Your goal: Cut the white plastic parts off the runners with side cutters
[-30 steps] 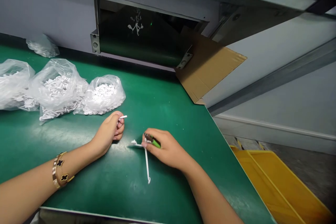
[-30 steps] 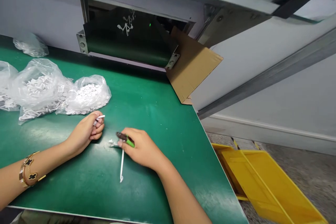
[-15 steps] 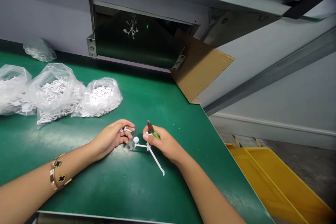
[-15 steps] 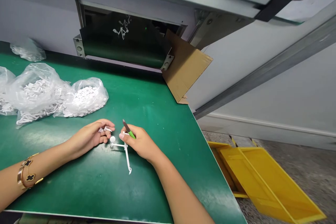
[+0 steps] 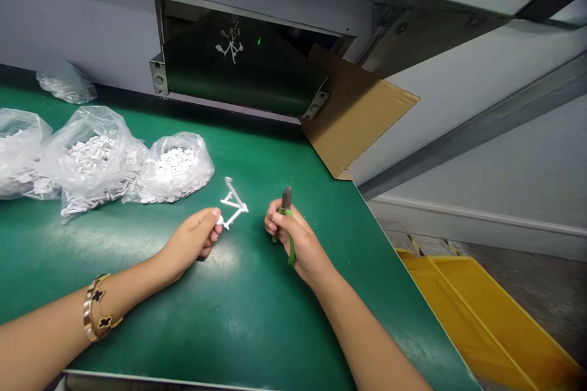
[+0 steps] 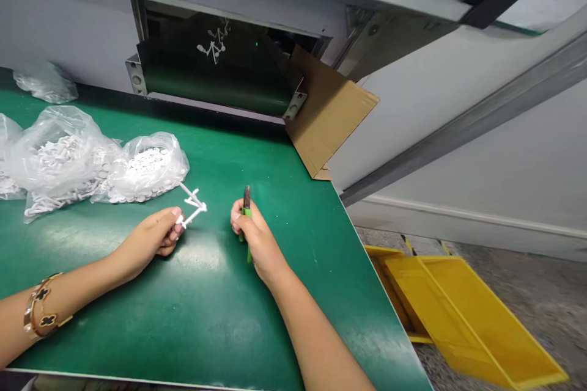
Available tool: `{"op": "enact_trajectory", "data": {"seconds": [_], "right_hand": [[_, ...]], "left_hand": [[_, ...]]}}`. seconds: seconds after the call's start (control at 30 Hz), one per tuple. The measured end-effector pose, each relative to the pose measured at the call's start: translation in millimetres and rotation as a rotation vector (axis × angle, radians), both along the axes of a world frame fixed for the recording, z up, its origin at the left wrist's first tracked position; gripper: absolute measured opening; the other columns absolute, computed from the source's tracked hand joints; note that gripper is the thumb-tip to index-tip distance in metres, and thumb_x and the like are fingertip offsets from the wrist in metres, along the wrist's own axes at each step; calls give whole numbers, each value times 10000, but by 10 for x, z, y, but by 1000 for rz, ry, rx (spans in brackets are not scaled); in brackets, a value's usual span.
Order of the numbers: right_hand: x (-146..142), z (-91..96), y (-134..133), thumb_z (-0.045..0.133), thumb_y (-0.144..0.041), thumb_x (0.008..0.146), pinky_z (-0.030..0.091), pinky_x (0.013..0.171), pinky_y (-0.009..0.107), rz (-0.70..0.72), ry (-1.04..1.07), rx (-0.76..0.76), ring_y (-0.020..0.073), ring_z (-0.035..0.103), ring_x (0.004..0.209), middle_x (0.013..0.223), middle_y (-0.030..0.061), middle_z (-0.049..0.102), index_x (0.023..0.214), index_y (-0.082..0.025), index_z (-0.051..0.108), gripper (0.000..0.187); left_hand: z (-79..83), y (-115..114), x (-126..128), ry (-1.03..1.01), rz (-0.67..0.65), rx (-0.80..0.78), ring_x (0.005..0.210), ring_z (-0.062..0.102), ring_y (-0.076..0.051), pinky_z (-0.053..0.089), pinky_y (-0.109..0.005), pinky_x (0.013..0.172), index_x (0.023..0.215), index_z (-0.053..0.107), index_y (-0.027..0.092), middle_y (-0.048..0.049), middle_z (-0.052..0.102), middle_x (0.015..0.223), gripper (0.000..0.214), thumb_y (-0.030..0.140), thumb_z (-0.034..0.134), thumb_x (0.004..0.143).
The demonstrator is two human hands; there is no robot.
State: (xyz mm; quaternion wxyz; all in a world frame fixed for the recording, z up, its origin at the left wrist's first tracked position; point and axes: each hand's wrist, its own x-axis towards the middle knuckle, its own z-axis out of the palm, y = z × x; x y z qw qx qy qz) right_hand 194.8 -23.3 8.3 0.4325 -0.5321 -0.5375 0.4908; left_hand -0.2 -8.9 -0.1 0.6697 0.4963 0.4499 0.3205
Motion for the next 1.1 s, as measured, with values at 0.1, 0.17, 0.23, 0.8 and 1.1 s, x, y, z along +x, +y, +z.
{"op": "enact_trajectory", "data": {"seconds": [0.1, 0.17, 0.23, 0.8, 1.1], "right_hand": [[-31, 23, -37, 466, -255, 676, 320, 586, 258, 75, -440, 137, 132, 383, 633, 705, -27, 386, 755, -223, 337, 155], [-96, 29, -95, 478, -223, 657, 319, 591, 267, 169, -752, 265, 148, 400, 667, 747, -6, 425, 744, -220, 343, 160], [-167, 18, -151, 476, -233, 683, 321, 583, 269, 247, -940, 351, 158, 422, 683, 777, 10, 456, 760, -216, 364, 137], [-242, -110, -183, 438, -279, 785, 299, 502, 246, 238, -1183, 619, 150, 463, 619, 720, 19, 477, 751, -200, 404, 92], [-217, -119, -165, 421, -229, 781, 342, 537, 250, 325, -1127, 514, 152, 489, 640, 736, 16, 520, 760, -203, 381, 52]], "left_hand": [[27, 0, 16, -208, 143, -86, 422, 185, -37, 177, -161, 381, 706, 411, 171, 62, 348, 600, 301, 430, 414, 860], [33, -17, 27, -246, 162, -86, 422, 191, -33, 184, -154, 378, 709, 413, 169, 59, 360, 603, 305, 432, 419, 864], [17, -43, 42, -240, 138, -90, 420, 196, -30, 184, -150, 376, 693, 405, 166, 60, 358, 588, 330, 446, 408, 868], [-71, -134, 115, -140, 67, -128, 406, 271, -28, 215, -158, 386, 660, 386, 171, 67, 373, 541, 439, 586, 411, 799], [-92, -132, 95, -82, -29, -49, 422, 234, -44, 206, -180, 395, 625, 354, 177, 69, 335, 548, 432, 554, 358, 835]]}}
